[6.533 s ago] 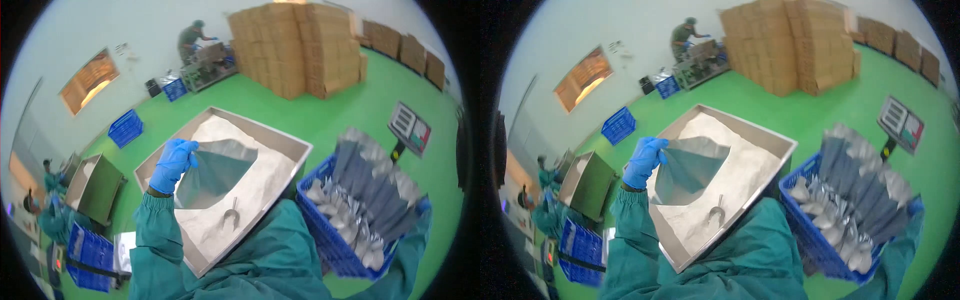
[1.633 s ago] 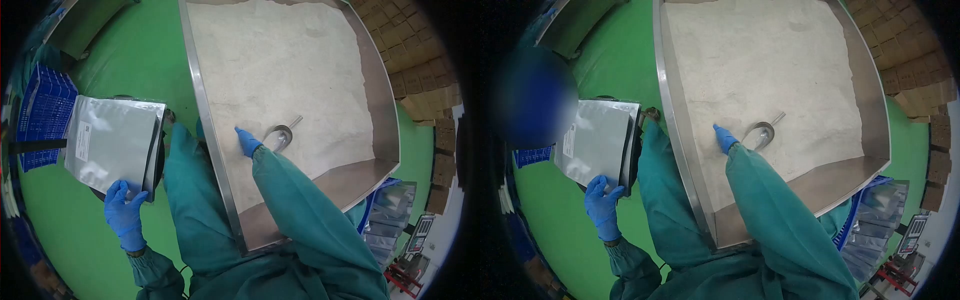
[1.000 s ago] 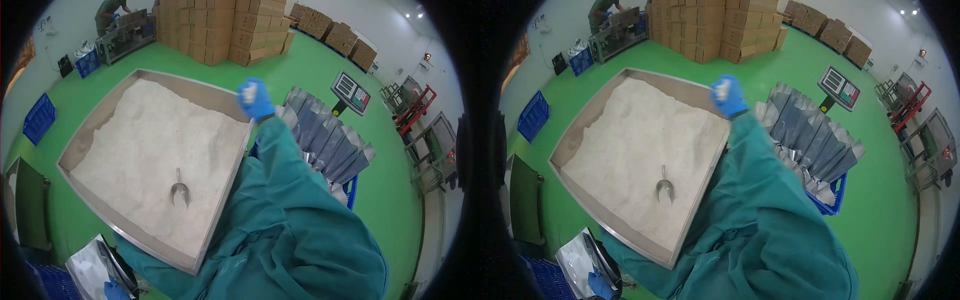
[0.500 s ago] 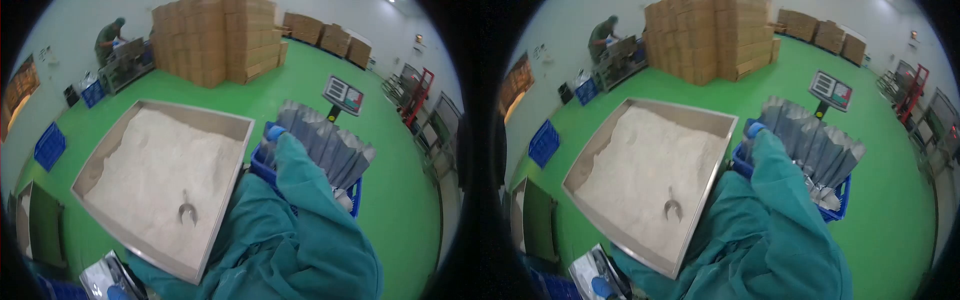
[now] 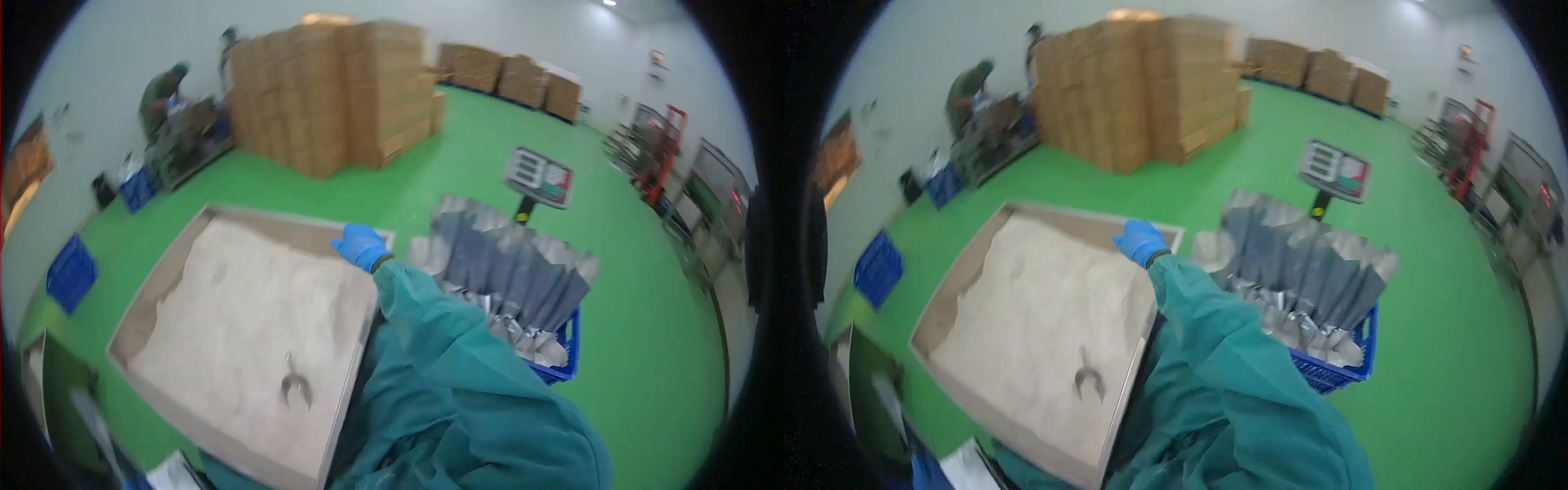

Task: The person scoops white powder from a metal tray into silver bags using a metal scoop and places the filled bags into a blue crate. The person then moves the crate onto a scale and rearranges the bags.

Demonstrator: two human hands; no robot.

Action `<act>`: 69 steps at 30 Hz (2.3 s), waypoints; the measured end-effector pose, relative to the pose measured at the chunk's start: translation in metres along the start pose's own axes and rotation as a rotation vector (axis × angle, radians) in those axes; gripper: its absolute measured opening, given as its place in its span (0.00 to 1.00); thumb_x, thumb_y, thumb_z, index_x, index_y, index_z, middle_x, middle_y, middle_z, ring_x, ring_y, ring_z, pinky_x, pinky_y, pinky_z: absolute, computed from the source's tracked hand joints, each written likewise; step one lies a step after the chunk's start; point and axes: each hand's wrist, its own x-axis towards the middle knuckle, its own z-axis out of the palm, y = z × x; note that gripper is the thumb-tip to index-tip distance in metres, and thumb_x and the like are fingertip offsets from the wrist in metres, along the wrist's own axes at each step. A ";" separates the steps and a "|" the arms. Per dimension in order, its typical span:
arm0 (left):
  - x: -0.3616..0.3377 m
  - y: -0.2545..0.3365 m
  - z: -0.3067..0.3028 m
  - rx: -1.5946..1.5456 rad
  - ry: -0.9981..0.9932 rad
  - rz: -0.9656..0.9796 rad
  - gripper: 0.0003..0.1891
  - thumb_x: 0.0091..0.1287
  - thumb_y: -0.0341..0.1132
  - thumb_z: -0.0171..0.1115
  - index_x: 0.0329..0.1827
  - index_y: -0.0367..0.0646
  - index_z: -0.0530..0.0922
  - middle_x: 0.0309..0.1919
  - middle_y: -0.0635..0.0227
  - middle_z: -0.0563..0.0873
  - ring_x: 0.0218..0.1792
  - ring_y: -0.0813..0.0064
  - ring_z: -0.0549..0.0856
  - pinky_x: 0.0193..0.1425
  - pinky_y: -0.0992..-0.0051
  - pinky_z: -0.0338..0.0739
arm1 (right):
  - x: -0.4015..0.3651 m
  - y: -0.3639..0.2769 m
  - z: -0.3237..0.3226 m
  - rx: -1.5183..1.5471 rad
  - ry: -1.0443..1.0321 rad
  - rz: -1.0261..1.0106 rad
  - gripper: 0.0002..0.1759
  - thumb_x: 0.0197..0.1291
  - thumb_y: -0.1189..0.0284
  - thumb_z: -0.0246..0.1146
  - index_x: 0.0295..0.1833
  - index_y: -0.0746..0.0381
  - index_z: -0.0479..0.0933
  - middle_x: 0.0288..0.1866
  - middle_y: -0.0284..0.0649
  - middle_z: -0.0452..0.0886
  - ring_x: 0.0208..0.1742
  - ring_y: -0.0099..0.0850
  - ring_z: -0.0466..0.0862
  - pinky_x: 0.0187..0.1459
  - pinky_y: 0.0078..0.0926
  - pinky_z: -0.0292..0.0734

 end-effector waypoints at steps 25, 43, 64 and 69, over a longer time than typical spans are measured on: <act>0.081 0.041 0.324 -0.237 -0.208 0.046 0.12 0.54 0.32 0.63 0.42 0.56 0.82 0.19 0.64 0.80 0.16 0.66 0.77 0.22 0.74 0.70 | 0.127 -0.093 0.405 -0.325 -0.329 -0.632 0.20 0.60 0.61 0.49 0.56 0.56 0.68 0.35 0.44 0.78 0.31 0.42 0.80 0.32 0.38 0.74; 0.065 0.052 0.331 -0.114 -0.327 0.116 0.11 0.61 0.42 0.53 0.43 0.56 0.79 0.16 0.61 0.78 0.20 0.58 0.79 0.25 0.64 0.72 | -0.154 -0.131 0.324 -0.243 -1.364 -0.444 0.17 0.52 0.61 0.56 0.43 0.59 0.77 0.37 0.50 0.80 0.41 0.48 0.79 0.42 0.37 0.74; 0.023 0.120 0.283 -0.566 -0.616 -0.030 0.07 0.53 0.34 0.56 0.29 0.45 0.81 0.28 0.58 0.83 0.32 0.58 0.83 0.34 0.63 0.77 | -0.071 -0.279 0.075 -0.646 -0.667 -0.977 0.13 0.56 0.64 0.51 0.35 0.62 0.74 0.31 0.48 0.79 0.35 0.46 0.80 0.36 0.42 0.74; 0.016 0.094 0.328 -0.563 -0.569 0.053 0.06 0.54 0.36 0.55 0.27 0.46 0.79 0.27 0.61 0.82 0.31 0.59 0.82 0.33 0.63 0.75 | -0.030 -0.208 0.136 -0.738 -0.646 -0.752 0.14 0.57 0.64 0.50 0.38 0.62 0.74 0.31 0.48 0.80 0.34 0.45 0.80 0.34 0.42 0.74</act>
